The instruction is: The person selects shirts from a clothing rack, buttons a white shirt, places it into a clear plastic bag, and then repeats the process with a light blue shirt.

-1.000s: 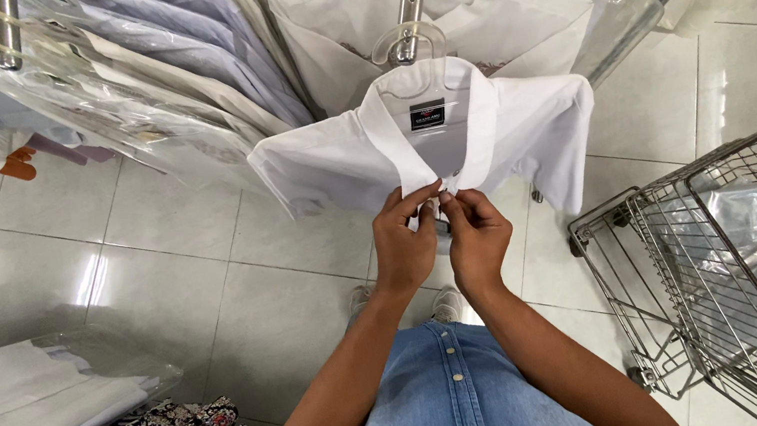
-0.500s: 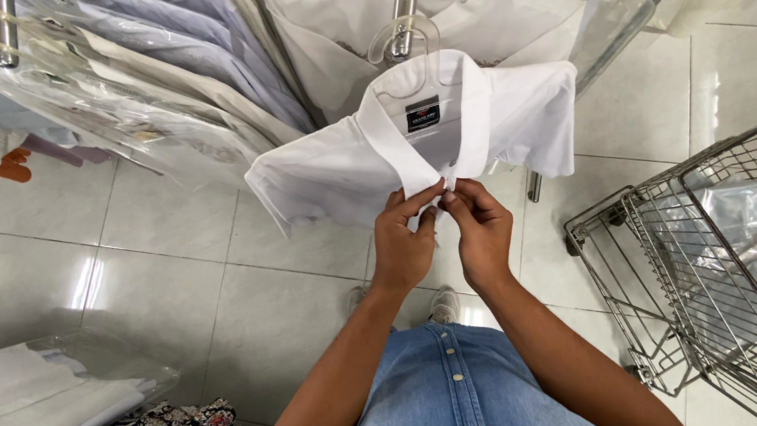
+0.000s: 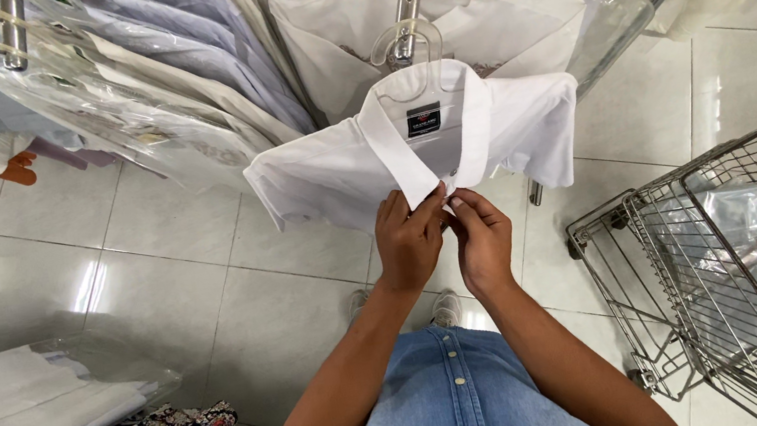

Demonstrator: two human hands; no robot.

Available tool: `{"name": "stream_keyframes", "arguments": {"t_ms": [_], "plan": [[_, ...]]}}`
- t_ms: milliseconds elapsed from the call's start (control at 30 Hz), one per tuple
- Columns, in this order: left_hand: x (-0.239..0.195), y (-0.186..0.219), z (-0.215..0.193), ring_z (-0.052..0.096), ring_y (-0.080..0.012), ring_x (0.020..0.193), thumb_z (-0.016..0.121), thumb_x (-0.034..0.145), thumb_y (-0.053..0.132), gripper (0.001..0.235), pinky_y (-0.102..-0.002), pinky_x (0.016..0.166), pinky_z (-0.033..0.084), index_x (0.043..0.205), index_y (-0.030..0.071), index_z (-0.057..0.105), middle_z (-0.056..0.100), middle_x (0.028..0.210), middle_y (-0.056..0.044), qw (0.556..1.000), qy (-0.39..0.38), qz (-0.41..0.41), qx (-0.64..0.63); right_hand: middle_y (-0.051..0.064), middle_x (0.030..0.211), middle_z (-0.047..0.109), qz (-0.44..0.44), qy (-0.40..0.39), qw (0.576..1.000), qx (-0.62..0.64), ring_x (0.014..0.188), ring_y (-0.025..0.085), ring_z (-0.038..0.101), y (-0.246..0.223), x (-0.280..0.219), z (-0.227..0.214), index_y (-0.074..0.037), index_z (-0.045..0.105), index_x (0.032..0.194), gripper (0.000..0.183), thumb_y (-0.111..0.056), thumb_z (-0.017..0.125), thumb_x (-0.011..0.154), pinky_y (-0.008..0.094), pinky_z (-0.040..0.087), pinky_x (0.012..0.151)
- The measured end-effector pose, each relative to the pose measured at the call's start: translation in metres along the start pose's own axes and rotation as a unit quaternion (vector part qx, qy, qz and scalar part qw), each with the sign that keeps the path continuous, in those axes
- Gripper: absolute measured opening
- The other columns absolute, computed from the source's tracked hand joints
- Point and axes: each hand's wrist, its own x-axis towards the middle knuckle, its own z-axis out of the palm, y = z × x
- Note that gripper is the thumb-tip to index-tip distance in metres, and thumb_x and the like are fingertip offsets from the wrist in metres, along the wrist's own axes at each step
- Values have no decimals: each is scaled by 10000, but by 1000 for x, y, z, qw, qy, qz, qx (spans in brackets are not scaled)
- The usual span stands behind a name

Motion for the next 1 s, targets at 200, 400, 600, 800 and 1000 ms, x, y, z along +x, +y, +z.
{"name": "stream_keyframes", "arguments": {"t_ms": [200, 400, 600, 800, 1000], "plan": [[8, 0, -4, 639, -233, 750, 724, 946, 145, 129, -344, 663, 420, 1045, 183, 797, 624, 772, -18, 1000, -5, -4, 19, 90, 870, 700, -42, 4, 996, -74, 883, 156, 676, -8, -7, 14, 16, 745, 1006, 74, -22, 718, 948, 388, 604, 882], [13, -7, 0, 644, -192, 766, 692, 980, 195, 98, -329, 710, 436, 1013, 195, 785, 653, 801, 6, 999, -20, -38, 16, 80, 843, 711, -86, -3, 985, -150, 834, 123, 654, -15, -5, 22, -5, 737, 955, 52, -51, 727, 977, 347, 582, 825], [19, -3, -2, 651, -274, 656, 742, 932, 115, 82, -388, 649, 492, 997, 117, 792, 700, 782, -73, 989, -46, -124, -73, 101, 797, 622, -101, -19, 959, -266, 803, 153, 572, -40, -7, 36, -7, 695, 971, 140, -108, 627, 1039, 375, 513, 761], [32, -7, -10, 619, -251, 636, 770, 937, 185, 240, -349, 597, 444, 731, 96, 686, 640, 701, -57, 998, -49, -10, 48, 55, 728, 502, -71, -60, 946, -310, 747, 190, 494, -58, -6, 47, -32, 598, 854, 232, -150, 552, 1047, 386, 434, 708], [28, -11, -1, 615, -313, 909, 685, 945, 144, 139, -412, 758, 443, 831, 71, 653, 604, 842, -83, 985, -126, -109, 36, 135, 790, 562, -142, -117, 914, -362, 768, 250, 559, -38, 8, 28, -16, 588, 960, 183, -116, 481, 1071, 410, 463, 755]]}}
